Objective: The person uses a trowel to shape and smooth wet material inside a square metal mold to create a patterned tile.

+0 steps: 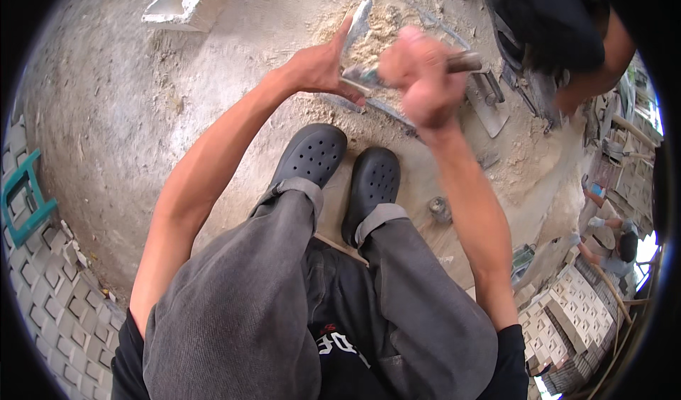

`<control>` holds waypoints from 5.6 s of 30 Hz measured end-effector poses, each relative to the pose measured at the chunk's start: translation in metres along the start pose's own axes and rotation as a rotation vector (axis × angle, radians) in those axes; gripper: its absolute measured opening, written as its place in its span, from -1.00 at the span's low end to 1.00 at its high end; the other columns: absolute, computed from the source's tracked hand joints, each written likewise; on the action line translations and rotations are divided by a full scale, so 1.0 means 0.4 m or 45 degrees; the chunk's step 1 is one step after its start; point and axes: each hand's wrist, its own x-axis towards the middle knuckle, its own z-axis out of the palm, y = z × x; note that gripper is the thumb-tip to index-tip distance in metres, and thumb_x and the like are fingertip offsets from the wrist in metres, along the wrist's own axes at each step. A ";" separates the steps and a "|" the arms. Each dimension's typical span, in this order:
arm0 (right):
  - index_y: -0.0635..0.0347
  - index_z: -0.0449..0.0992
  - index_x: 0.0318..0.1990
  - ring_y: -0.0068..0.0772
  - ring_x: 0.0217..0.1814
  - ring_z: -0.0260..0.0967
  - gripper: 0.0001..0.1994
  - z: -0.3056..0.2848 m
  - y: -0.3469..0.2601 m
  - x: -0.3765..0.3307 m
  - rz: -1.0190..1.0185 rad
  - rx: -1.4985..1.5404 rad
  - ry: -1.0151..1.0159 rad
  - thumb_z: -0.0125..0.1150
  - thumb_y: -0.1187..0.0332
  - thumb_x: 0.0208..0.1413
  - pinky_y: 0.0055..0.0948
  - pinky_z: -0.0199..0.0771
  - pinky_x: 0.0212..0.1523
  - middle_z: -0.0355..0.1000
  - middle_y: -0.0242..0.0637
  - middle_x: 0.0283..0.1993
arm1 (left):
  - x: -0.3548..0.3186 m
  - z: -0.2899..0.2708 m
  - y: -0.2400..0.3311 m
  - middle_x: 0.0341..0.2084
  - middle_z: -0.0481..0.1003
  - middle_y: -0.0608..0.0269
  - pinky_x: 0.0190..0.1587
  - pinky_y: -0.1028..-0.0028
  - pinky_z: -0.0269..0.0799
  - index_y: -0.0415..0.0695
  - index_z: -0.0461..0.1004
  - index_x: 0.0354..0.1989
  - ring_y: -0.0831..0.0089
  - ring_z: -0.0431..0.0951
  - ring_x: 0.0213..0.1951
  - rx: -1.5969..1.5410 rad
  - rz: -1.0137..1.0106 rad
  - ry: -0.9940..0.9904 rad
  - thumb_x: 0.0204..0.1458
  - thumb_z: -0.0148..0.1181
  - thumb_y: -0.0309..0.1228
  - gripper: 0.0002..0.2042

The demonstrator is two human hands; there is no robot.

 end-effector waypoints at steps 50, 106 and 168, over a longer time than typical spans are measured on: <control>0.19 0.24 -0.76 -0.70 -0.74 0.02 -0.51 -0.022 0.038 -0.012 0.012 0.082 0.044 0.08 0.37 0.29 -0.49 -0.06 -0.70 0.15 -0.52 -0.78 | 0.001 0.028 0.030 -0.05 0.51 -0.35 0.00 0.18 0.53 -0.36 -0.26 0.46 -0.11 0.61 -0.05 0.141 -0.127 0.127 -0.63 0.51 0.42 0.56; 0.17 0.17 -0.72 -0.64 -0.72 -0.01 -0.54 -0.042 -0.031 -0.031 -0.024 0.243 0.057 0.05 0.40 0.28 -0.46 -0.05 -0.67 0.11 -0.46 -0.74 | -0.025 0.080 0.028 0.05 0.42 -0.43 0.11 0.15 0.49 -0.35 -0.18 0.45 -0.19 0.55 0.03 0.091 -0.095 0.391 -0.53 0.54 0.34 0.46; 0.09 0.12 -0.74 -0.58 -0.75 -0.11 -0.52 -0.062 0.005 -0.019 -0.049 0.149 0.251 -0.09 0.33 0.32 -0.42 -0.02 -0.66 0.02 -0.44 -0.80 | -0.127 0.123 0.101 0.47 -0.01 -0.04 0.46 -0.06 -0.26 -0.21 0.04 0.46 0.05 -0.15 0.51 0.816 0.032 0.451 -0.29 0.21 0.49 0.24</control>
